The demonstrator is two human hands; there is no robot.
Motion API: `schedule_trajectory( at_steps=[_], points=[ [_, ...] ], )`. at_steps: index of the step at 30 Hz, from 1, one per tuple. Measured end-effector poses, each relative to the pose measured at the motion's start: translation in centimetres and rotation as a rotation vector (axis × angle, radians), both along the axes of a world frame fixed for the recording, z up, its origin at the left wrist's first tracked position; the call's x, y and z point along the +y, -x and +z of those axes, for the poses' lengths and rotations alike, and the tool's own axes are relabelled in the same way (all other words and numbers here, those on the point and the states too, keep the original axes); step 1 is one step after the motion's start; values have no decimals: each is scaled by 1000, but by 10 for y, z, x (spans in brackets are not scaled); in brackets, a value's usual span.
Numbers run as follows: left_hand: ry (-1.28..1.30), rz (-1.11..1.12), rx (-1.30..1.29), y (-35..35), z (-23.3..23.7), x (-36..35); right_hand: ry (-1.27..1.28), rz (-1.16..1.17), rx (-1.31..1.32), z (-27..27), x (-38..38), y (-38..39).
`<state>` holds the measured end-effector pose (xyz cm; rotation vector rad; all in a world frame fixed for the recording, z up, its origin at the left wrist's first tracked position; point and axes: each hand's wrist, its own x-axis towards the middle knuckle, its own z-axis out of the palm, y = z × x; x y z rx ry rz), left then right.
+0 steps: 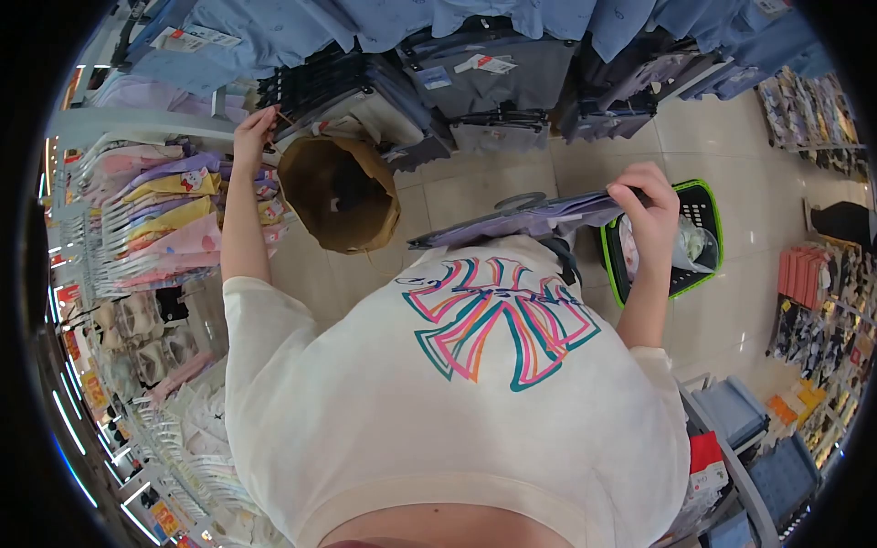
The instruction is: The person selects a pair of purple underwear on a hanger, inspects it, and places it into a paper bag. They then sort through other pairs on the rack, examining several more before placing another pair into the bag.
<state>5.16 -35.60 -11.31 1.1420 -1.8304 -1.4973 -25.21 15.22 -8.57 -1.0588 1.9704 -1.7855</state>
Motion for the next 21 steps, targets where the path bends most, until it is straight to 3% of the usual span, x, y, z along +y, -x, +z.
schedule_trajectory(
  at_steps=[2,9,17,21],
  points=[
    [-53,5,20,1,-1,-9,-13,0,21,2,-4,0],
    [178,-17,-114,11,-4,-17,5,-144,-42,0,-4,6],
    [40,99,-85,15,-2,-3,33,-218,-45,-3,5,13],
    [192,152,5,13,-18,-1,25,-218,-45,-4,10,16]
  ],
)
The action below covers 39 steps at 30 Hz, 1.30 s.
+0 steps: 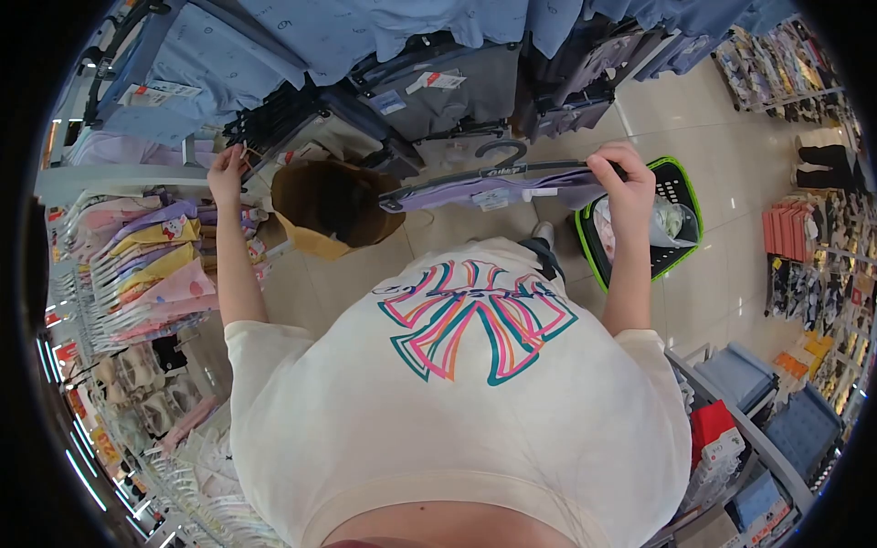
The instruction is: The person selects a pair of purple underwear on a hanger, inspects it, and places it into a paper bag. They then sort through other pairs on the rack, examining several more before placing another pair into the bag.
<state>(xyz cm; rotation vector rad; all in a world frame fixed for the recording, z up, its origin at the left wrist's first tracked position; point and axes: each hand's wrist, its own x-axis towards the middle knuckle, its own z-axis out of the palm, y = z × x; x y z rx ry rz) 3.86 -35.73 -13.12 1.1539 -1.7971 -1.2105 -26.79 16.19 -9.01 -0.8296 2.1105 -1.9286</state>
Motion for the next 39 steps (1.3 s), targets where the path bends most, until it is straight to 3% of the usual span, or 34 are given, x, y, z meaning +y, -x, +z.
schedule_trajectory(
  at_steps=[2,5,8,10,12,15,22,26,31,39],
  points=[
    [40,38,128,4,-6,7,-6,-2,15,-3,1,1],
    [584,266,-107,25,14,53,-2,-9,10,-4,5,3],
    [914,139,-84,71,30,103,-16,-19,4,-4,9,0],
    [851,-177,-48,112,25,129,-28,-12,8,-4,10,1],
    [824,-315,-36,152,-3,138,-27,-4,8,-4,12,1],
    [812,-256,-69,194,-48,136,-69,35,44,1,17,-1],
    [708,-253,-262,197,-76,160,-81,-4,32,3,24,-3],
    [635,-287,-117,186,-88,182,-97,28,61,4,18,-2],
    [255,-342,46,183,-79,212,-107,74,80,5,8,1],
    [409,-136,162,176,-92,240,-96,84,59,8,1,-3]
  ],
)
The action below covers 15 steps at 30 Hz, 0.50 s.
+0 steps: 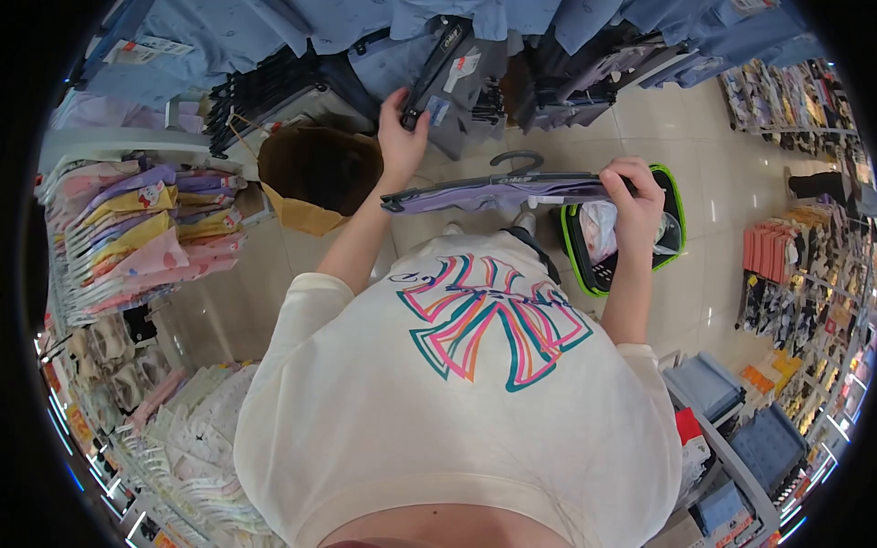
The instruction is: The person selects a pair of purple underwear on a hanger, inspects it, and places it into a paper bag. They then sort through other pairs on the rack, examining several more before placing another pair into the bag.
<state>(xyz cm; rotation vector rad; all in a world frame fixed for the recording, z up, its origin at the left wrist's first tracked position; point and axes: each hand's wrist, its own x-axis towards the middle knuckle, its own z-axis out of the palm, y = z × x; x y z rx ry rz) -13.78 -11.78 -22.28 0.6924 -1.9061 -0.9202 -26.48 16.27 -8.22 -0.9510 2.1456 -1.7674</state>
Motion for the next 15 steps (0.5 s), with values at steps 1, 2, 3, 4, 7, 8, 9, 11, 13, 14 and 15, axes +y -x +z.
schedule_trajectory(
  at_steps=[1,2,3,4,7,8,9,11,13,14,15],
  points=[
    [34,63,31,0,-6,1,-1,-3,2,0,1,0],
    [69,127,61,0,-12,2,4,-7,1,0,2,-1],
    [2,143,49,0,-11,6,11,-10,0,0,3,0],
    [-65,161,36,-2,-10,13,17,-12,-2,-1,4,-1],
    [-225,97,8,-7,-4,22,10,-24,10,-3,5,-2],
    [-271,55,0,-8,-2,23,10,-28,2,-4,6,-3],
    [-281,31,-1,-9,0,23,10,-31,-6,-4,6,-4],
    [-300,-18,-1,-10,2,24,6,-33,-6,-4,6,-5],
    [-177,-58,-17,-10,-7,20,-1,-30,6,-3,6,-6],
    [-114,-78,-24,-10,-12,17,3,-29,7,-3,7,-6],
    [-146,-127,-29,-10,-10,15,6,-29,8,-3,7,-7]
  ],
)
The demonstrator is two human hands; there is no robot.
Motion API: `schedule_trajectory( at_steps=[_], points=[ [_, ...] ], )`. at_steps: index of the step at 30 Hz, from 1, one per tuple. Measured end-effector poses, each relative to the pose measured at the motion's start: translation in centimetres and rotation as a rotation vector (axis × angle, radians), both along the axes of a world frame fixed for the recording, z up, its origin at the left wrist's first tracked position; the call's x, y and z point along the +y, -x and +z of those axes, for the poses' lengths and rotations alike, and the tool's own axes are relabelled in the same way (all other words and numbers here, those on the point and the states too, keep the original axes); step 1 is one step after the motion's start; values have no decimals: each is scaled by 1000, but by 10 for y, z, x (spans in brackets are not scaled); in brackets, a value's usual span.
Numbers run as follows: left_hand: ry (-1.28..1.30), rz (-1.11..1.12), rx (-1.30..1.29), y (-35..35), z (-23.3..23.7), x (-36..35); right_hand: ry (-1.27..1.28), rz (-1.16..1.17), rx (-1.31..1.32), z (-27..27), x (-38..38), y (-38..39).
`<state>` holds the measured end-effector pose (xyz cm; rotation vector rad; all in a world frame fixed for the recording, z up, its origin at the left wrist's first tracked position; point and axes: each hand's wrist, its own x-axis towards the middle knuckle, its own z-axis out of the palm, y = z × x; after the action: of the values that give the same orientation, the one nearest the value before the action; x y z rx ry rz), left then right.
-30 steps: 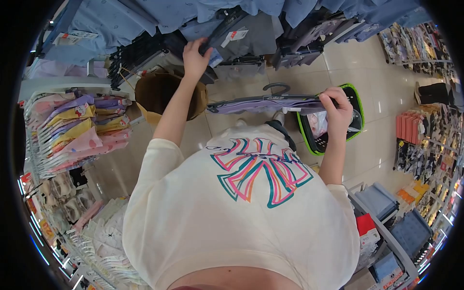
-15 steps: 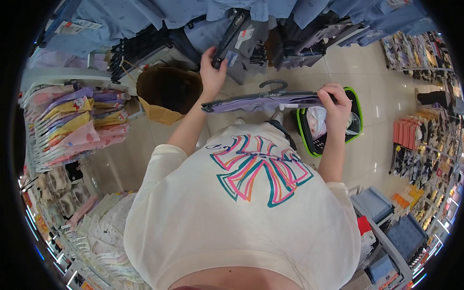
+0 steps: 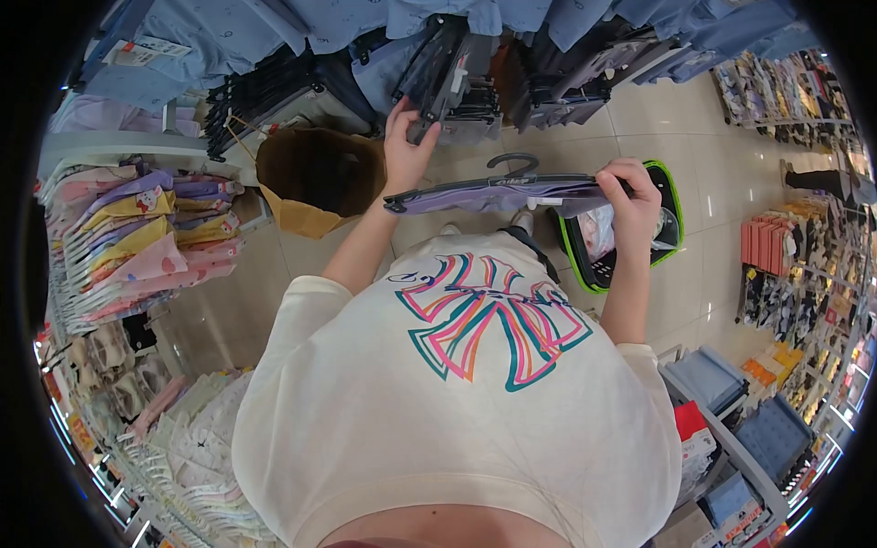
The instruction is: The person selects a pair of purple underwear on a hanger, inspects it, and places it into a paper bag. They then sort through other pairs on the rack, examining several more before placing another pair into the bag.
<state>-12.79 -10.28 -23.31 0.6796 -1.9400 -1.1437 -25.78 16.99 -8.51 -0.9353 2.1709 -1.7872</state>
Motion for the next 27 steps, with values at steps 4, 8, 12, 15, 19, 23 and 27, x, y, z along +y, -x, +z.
schedule_trajectory(
  at_steps=[4,8,12,15,19,23,27],
  points=[
    [-55,-141,-3,2,1,-13,4,2,-12,-1,2,-3],
    [-45,-228,-16,3,4,-25,-9,11,-1,-1,3,-5],
    [29,-305,-31,7,-10,-45,-25,-3,-21,0,6,-8],
    [5,-308,-32,9,-17,-57,-33,-11,-17,2,7,-9],
    [176,-231,-69,8,-17,-67,-41,-18,-15,2,11,-9],
    [439,97,-71,2,8,-66,-54,-28,-22,3,11,-10],
    [161,141,242,19,21,-87,-51,-34,-24,4,11,-13]
  ],
)
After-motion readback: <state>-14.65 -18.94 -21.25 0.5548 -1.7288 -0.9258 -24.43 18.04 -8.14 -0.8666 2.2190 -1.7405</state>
